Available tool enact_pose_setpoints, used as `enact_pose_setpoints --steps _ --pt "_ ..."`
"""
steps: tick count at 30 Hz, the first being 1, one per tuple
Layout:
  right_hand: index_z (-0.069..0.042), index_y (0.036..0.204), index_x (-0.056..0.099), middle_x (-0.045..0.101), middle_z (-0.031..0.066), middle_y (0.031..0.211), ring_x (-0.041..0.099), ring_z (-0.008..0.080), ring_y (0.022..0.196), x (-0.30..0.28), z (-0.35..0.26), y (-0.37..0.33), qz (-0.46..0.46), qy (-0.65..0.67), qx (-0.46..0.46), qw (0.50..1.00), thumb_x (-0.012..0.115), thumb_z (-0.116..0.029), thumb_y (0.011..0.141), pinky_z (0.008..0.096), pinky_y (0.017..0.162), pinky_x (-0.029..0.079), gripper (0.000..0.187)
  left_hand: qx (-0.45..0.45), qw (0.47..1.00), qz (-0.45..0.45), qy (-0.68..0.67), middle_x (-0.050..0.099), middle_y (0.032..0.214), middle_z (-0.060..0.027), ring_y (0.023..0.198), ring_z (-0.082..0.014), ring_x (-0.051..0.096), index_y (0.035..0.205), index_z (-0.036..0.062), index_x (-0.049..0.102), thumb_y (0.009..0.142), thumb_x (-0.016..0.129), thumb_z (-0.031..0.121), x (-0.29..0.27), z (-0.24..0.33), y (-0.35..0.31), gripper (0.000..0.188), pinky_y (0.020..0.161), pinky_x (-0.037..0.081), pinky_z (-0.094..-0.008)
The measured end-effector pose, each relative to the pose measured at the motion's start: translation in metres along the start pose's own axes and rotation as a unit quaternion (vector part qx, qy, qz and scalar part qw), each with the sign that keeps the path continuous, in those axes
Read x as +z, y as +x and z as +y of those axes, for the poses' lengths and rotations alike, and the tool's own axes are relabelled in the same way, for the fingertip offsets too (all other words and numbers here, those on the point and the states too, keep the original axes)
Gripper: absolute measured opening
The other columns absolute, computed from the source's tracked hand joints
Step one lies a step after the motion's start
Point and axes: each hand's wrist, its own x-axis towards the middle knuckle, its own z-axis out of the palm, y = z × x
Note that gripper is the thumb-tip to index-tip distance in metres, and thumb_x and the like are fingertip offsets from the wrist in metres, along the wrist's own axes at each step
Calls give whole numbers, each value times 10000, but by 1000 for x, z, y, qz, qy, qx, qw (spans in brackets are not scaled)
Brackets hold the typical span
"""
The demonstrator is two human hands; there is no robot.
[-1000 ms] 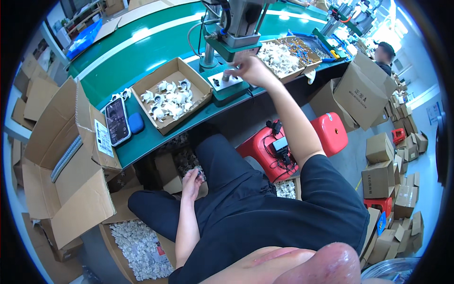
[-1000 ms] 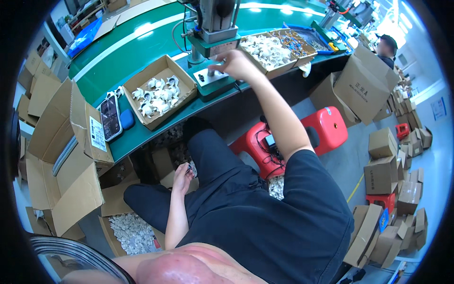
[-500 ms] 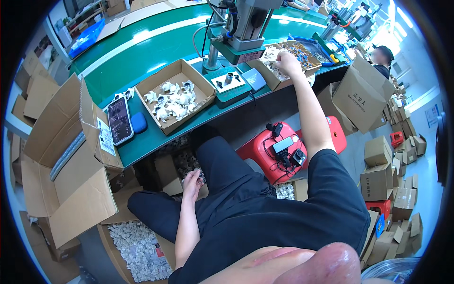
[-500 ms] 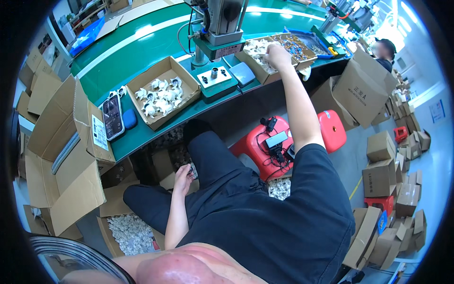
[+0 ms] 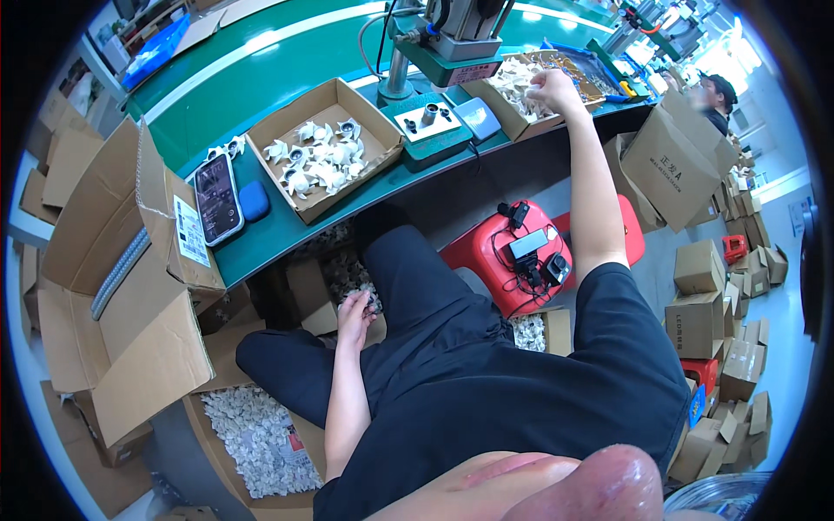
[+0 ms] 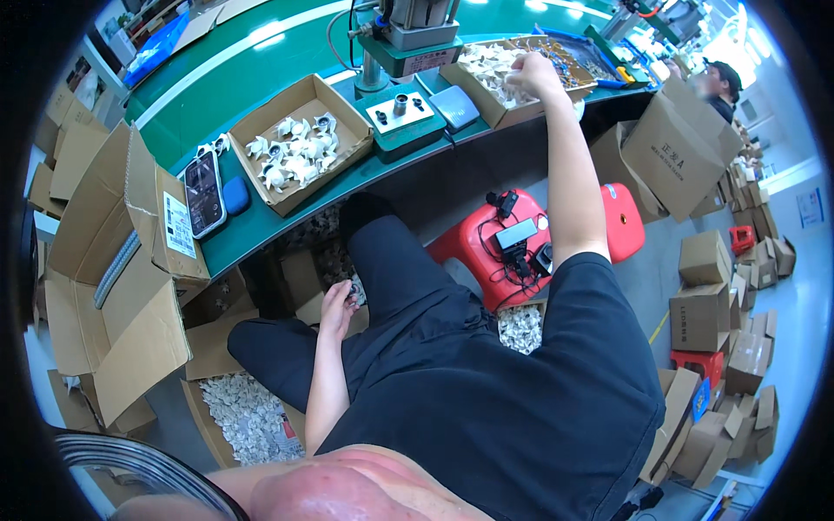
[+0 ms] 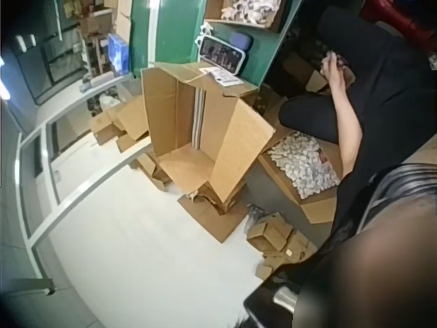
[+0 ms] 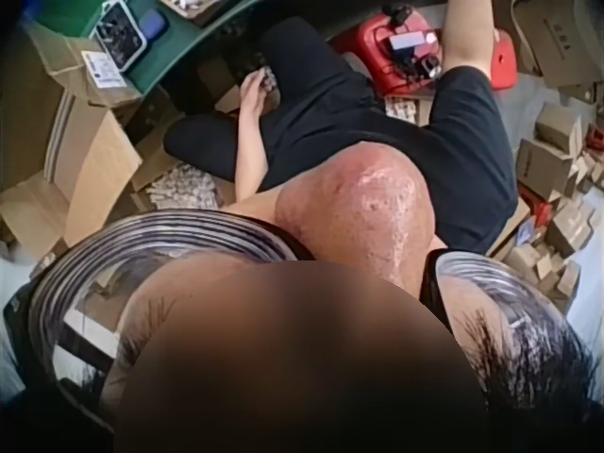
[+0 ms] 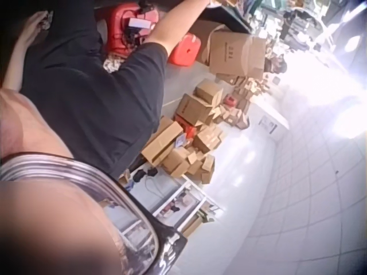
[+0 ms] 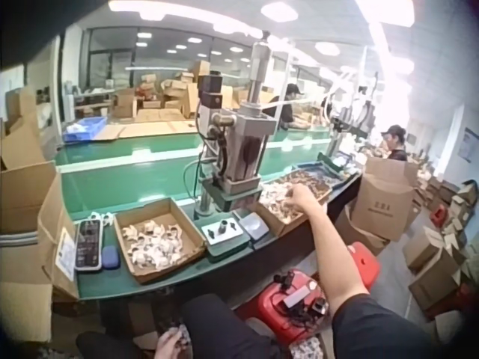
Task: Manual assembly and packaging of small electronic components at a production workbench.
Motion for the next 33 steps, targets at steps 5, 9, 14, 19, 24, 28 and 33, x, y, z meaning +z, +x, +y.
enact_pose_setpoints --steps 5,9,14,19,24,28,33 --pt "-11 1051 740 717 120 915 696 218 853 -1 12 -1 28 27 -22 999 834 -232 729 343 812 543 402 -1 1000 15 5 632 923 26 768 -59 591 1113 90 628 983 663 230 3 2 0 194 659 512 -241" --pt "-40 1017 748 741 156 963 720 283 907 -6 5 -12 31 41 -14 999 825 -244 742 378 855 556 351 -1 999 19 33 635 923 29 761 -53 589 1119 87 629 981 666 221 5 4 -4 195 652 507 -232" --pt "-28 1010 751 746 108 872 713 207 803 -20 3 -33 73 104 -59 990 820 -287 798 320 766 550 342 -4 998 15 55 646 932 24 760 -52 588 1106 89 641 972 679 225 7 1 -1 195 645 497 -216" --pt "20 1084 715 738 76 952 690 133 839 -2 -59 -56 -42 398 -91 912 774 -237 882 262 750 550 332 -8 997 21 71 654 938 19 756 -53 590 1093 87 643 963 696 244 6 0 0 211 635 485 -206" --pt "12 1102 710 714 62 1005 659 112 893 48 -115 -68 -167 545 -81 818 739 -215 921 259 767 540 292 -12 997 21 70 654 940 20 763 -53 591 1097 81 642 962 699 253 13 3 1 227 635 481 -205" --pt "14 1101 714 714 51 1008 653 112 887 56 -137 -70 -199 576 -66 790 747 -163 920 257 766 524 256 -5 996 22 85 632 942 25 796 -68 585 1132 84 632 975 670 260 6 2 0 239 658 493 -235" --pt "53 1125 700 718 106 1040 675 162 931 52 -137 -64 -184 631 -47 752 746 -152 919 295 804 558 295 1 996 23 84 629 938 26 788 -65 586 1118 87 632 976 670 260 9 7 -3 226 649 492 -232"
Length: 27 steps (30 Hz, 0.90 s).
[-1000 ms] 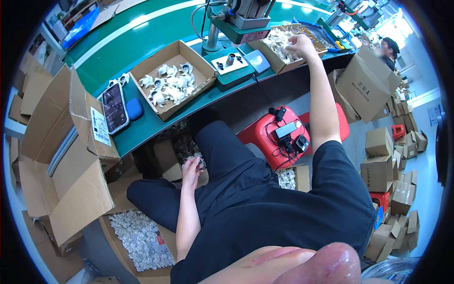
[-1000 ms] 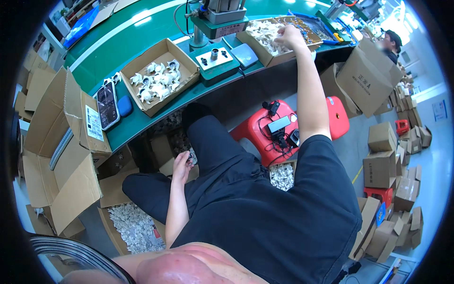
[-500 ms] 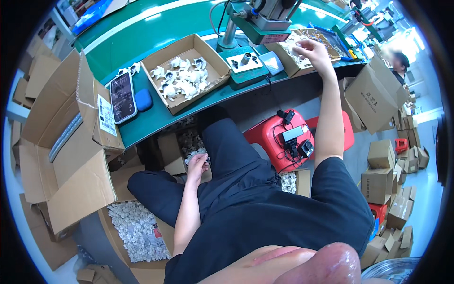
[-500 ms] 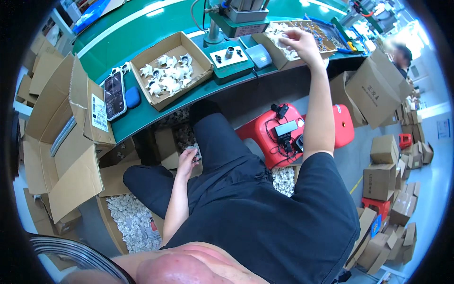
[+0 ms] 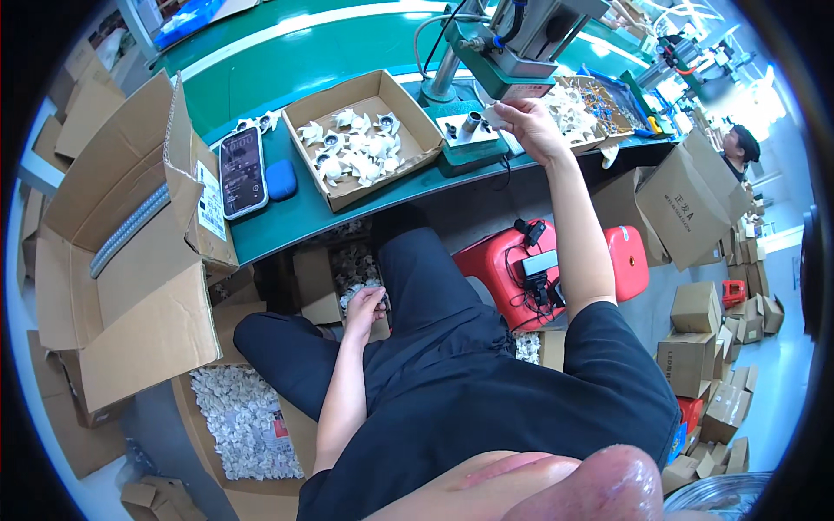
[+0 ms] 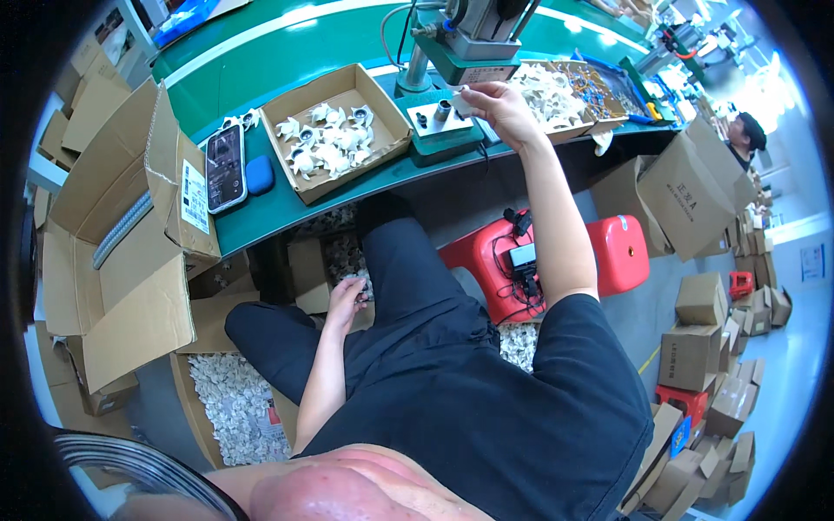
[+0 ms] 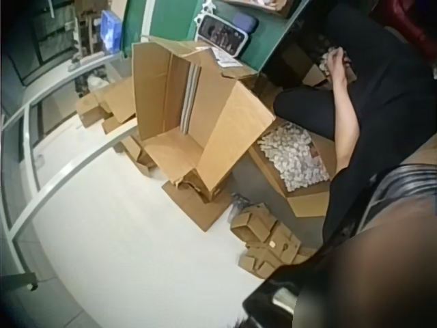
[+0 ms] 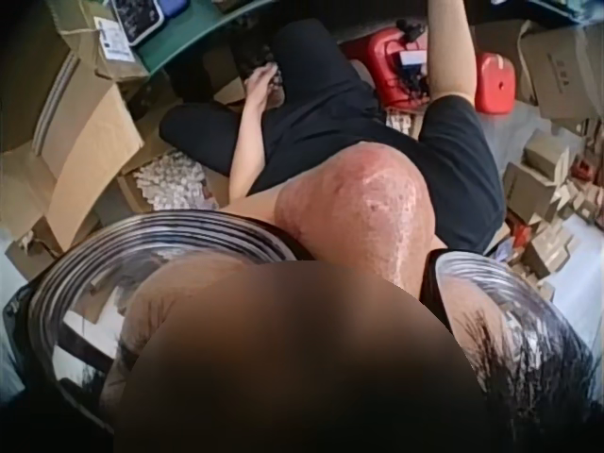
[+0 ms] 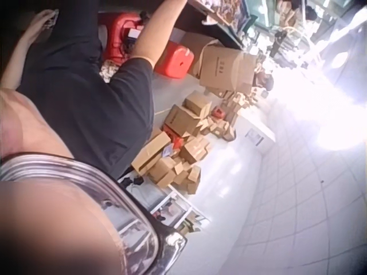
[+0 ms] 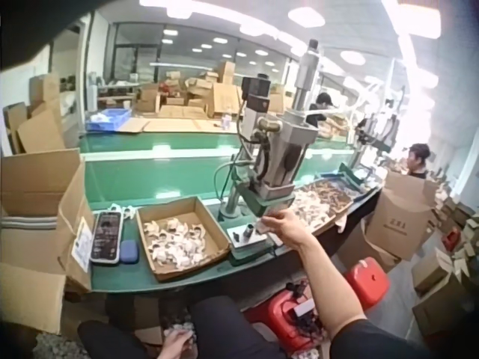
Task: Manual assembly and packaging of small electronic components at a production workbench.
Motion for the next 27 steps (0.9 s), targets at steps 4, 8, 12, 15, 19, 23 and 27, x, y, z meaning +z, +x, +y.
enact_pose_setpoints --steps 4,8,12,15,19,23,27 --pt "112 1159 660 700 174 1105 680 207 959 -2 1 3 -14 5 -8 1000 737 -140 924 326 809 578 353 -3 1000 -6 2 626 923 31 767 -58 584 1105 90 632 980 666 257 3 0 1 212 630 491 -221" --pt "98 1161 672 699 148 1109 679 189 950 7 9 1 -15 -4 10 1000 714 -140 940 338 831 581 327 -6 1000 -14 -1 625 916 34 760 -53 582 1102 91 634 983 663 256 3 -1 1 206 624 491 -214" --pt "102 1114 692 716 142 1054 687 184 885 10 8 10 -15 -25 35 999 745 -151 920 290 765 565 323 -11 1000 1 -5 667 933 25 760 -43 590 1104 77 649 966 693 256 3 -2 1 230 638 479 -206" --pt "96 1116 698 710 140 1072 681 170 841 11 -3 11 -6 -75 57 996 752 -193 918 282 755 565 354 -9 1000 2 -2 666 929 25 751 -41 593 1096 76 647 966 694 259 3 -3 3 229 628 478 -203" --pt "85 1180 672 685 143 1196 690 224 1002 10 -17 15 -33 -132 83 987 738 -215 916 335 892 572 406 -10 1000 5 -4 665 926 20 737 -43 592 1090 70 643 966 696 261 2 -3 4 234 612 472 -198" --pt "51 1244 660 658 125 1283 641 213 1148 -8 -18 33 -99 -110 139 979 709 -221 943 325 989 543 408 -13 1000 8 2 663 923 13 746 -45 587 1091 65 641 956 707 263 6 -2 8 248 616 473 -200" --pt "22 1251 669 654 113 1295 643 213 1142 -8 -15 35 -97 -135 146 975 725 -262 936 326 993 536 428 -15 1000 6 0 660 917 13 749 -44 584 1087 62 639 950 713 263 5 -2 8 254 616 475 -201"
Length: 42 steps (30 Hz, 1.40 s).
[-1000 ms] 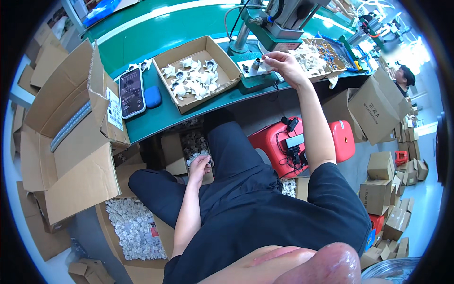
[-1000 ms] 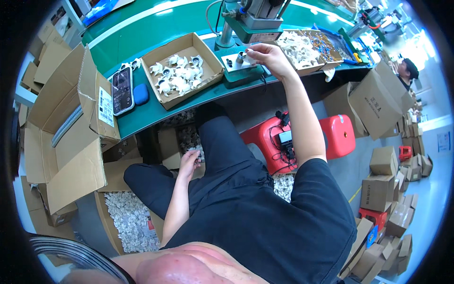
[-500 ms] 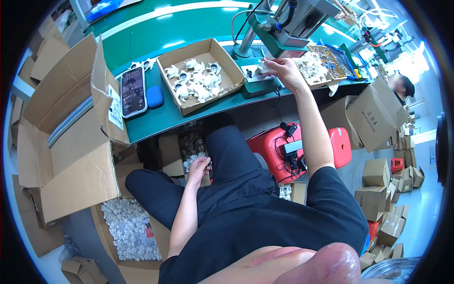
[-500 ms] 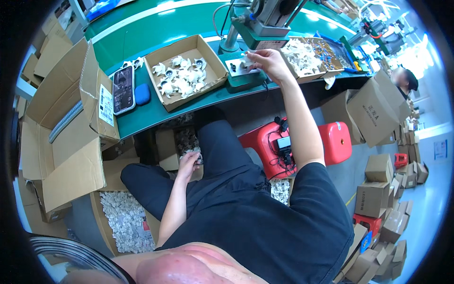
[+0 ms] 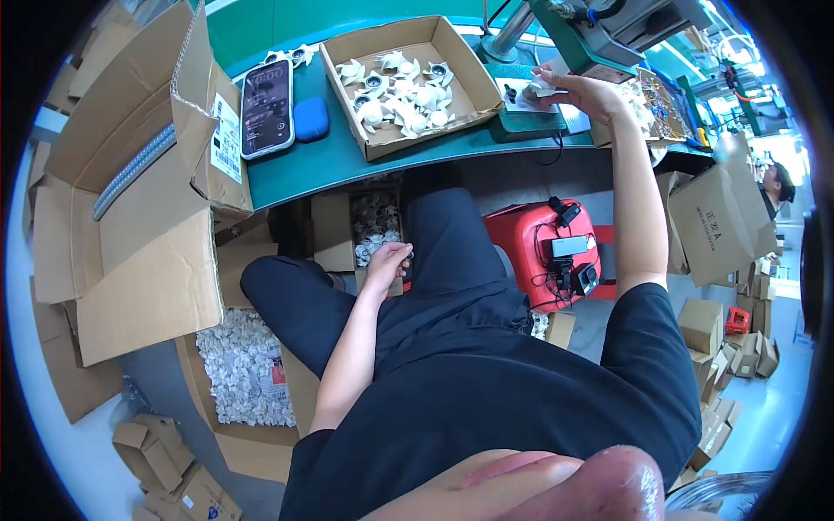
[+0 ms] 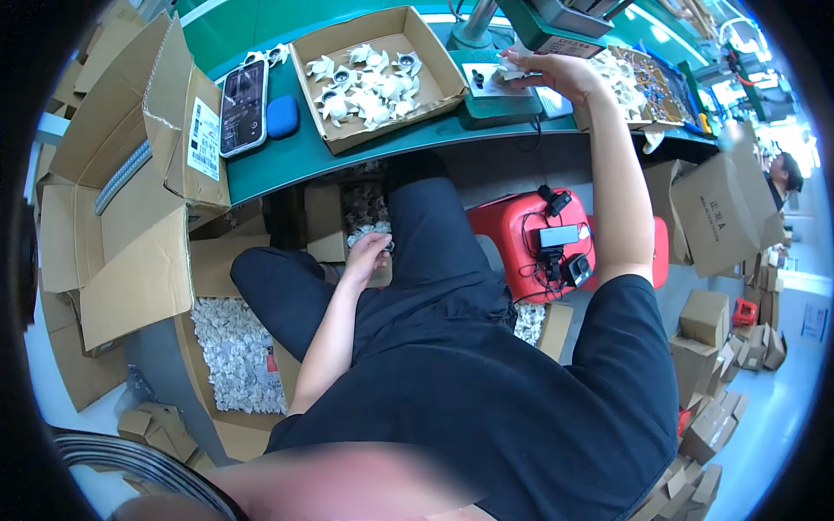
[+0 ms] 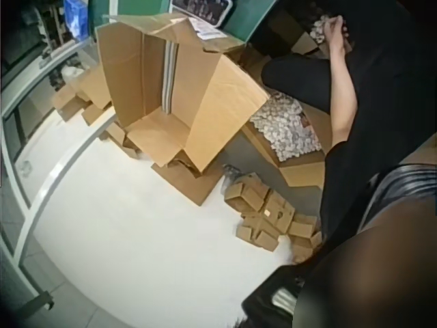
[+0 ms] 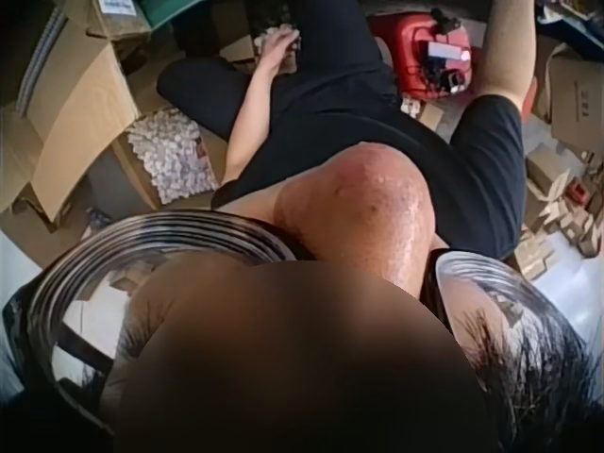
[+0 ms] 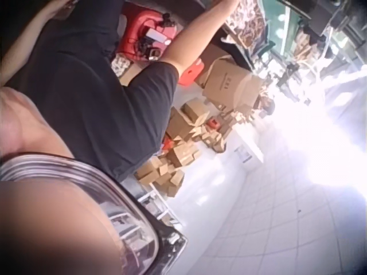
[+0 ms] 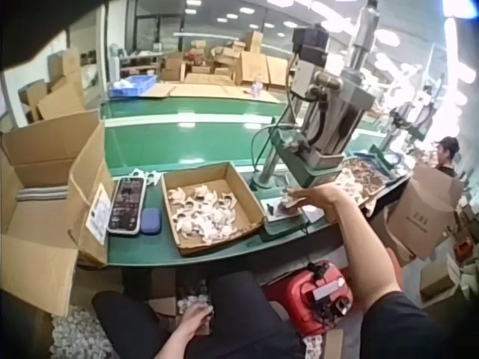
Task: Manual assembly and packaging of small electronic components at a production workbench.
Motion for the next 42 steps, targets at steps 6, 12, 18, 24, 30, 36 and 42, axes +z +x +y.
enact_pose_setpoints --steps 6,12,18,24,30,36,42 --pt "26 1245 673 680 117 1244 660 204 1100 11 -9 -15 28 -7 -19 999 782 -278 884 341 913 573 484 -9 1000 -12 13 659 904 20 734 -41 582 1088 64 640 948 715 267 0 0 9 258 614 473 -200" --pt "20 1140 724 726 131 1106 720 196 945 -5 21 -7 92 -51 -52 993 705 -274 924 302 822 580 365 -9 1000 -23 14 663 912 25 746 -40 596 1088 69 654 953 708 261 4 0 5 241 608 470 -197" --pt "10 864 757 754 141 891 725 221 865 1 63 43 370 -113 -169 907 668 -123 809 333 812 554 169 -27 1000 12 4 663 924 14 753 -53 610 1101 62 654 967 687 242 -13 -4 0 226 613 484 -205" --pt "33 786 750 750 130 781 732 198 770 -16 68 41 314 -255 -229 885 598 -142 793 302 726 561 231 -10 1000 -13 0 622 837 35 746 -68 585 1071 84 642 978 666 257 4 4 15 197 631 490 -239" --pt "16 1067 731 747 104 942 679 154 867 27 41 -11 187 -102 -205 955 692 -275 882 304 806 517 346 -17 1000 -12 -7 632 858 26 700 -52 588 1111 70 641 978 671 240 -6 -6 6 217 577 487 -213" --pt "-6 1221 682 706 86 1185 626 157 1133 51 29 -30 164 -68 -255 951 783 -150 851 316 1024 455 410 -14 1000 -18 -3 634 888 26 718 -47 584 1119 75 646 983 662 230 -7 -8 4 207 592 486 -211" --pt "-52 1187 702 714 65 1037 650 169 1039 60 26 -31 195 -143 -330 913 865 -197 762 318 947 486 477 -11 1000 -5 1 629 873 27 716 -48 580 1131 64 643 985 656 236 -6 -6 3 226 591 485 -210"
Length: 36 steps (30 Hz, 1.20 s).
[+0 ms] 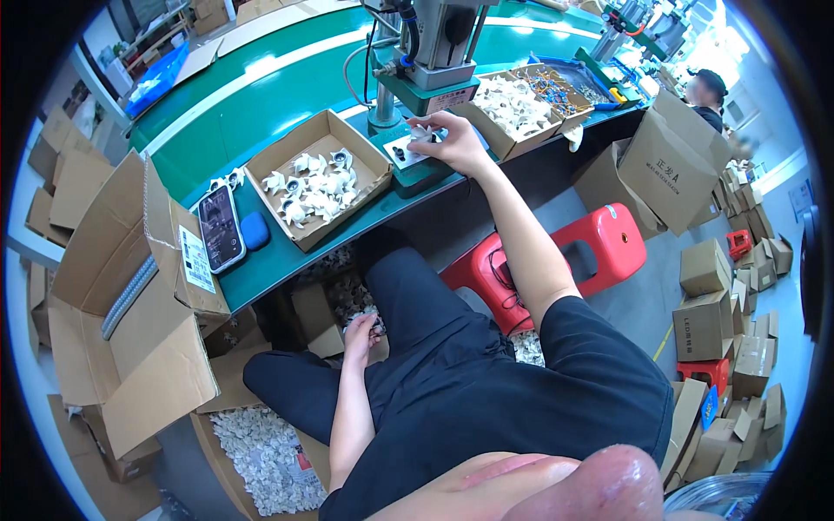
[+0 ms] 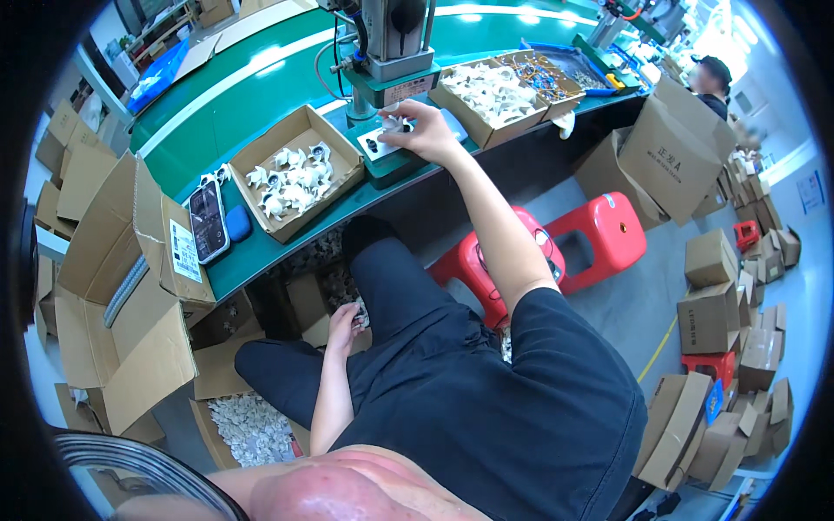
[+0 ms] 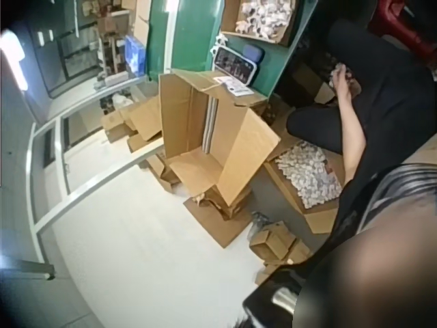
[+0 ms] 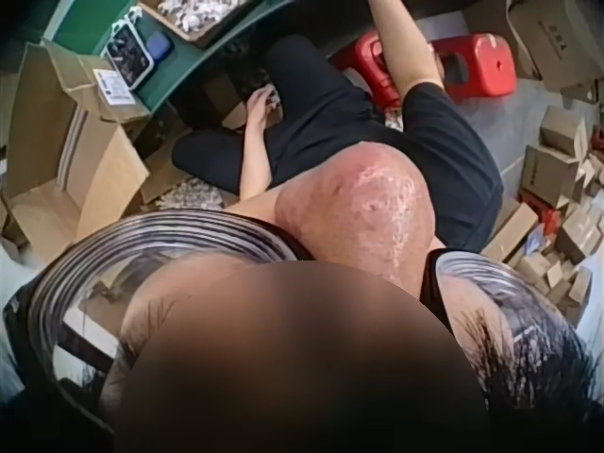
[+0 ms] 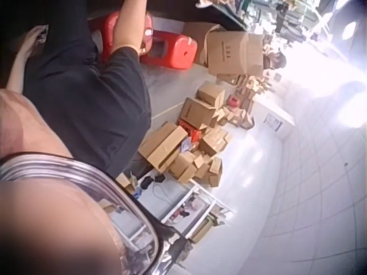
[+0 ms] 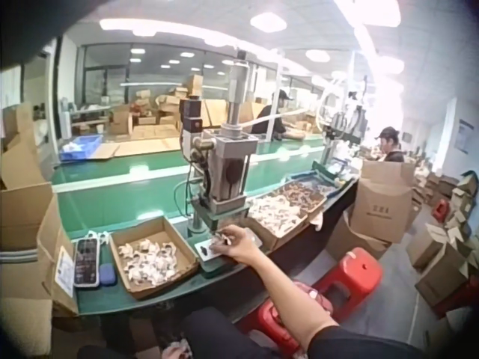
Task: Manual assembly and packaging of small electronic components at a production workbench.
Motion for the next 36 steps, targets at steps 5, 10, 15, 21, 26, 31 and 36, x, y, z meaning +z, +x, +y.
enact_pose_setpoints --steps 5,10,15,21,26,31,36 --pt "-32 1041 719 705 74 986 666 191 908 8 24 -3 119 39 31 992 860 -202 747 317 829 522 368 -2 1000 17 12 624 855 24 712 -52 581 1149 47 639 985 653 243 4 3 -6 256 580 489 -214" --pt "-33 938 710 692 117 863 680 251 801 49 -17 -44 250 -92 -196 944 834 -153 712 363 737 546 285 -4 1000 16 6 630 869 20 713 -54 587 1141 49 643 983 654 249 0 -1 -3 254 576 491 -217" --pt "-87 1117 680 655 95 1081 639 285 1014 89 -98 -13 124 -127 -301 937 837 -338 764 394 891 488 460 -11 999 11 36 635 881 32 735 -56 594 1122 80 660 991 641 259 2 -7 -1 223 590 497 -226" --pt "-86 1042 660 626 114 1018 628 309 900 114 -118 -55 75 -48 -302 949 753 -92 759 404 792 510 298 71 987 -11 -142 626 861 0 715 -75 565 1044 111 597 1021 612 253 -2 4 -11 145 639 490 -256" --pt "-42 1201 622 594 159 1087 600 353 1015 145 -62 -162 -233 -7 -135 963 752 -259 822 431 874 506 455 157 954 -142 -213 570 897 4 835 -92 539 1038 132 585 907 726 456 -5 16 -33 377 786 498 -288" --pt "-52 1185 633 599 137 1043 608 340 1000 158 -44 -215 -343 9 -34 939 713 -215 874 423 879 500 359 158 955 -189 -164 576 1070 -1 959 -88 533 1198 104 582 886 731 503 22 13 -44 528 856 486 -296" --pt "-29 1002 685 645 131 932 623 330 915 134 -46 -180 -235 14 -61 970 746 -158 831 410 808 516 222 128 935 -253 -213 647 1204 -96 933 -164 632 1343 75 502 964 576 556 12 13 -36 616 809 526 -329"
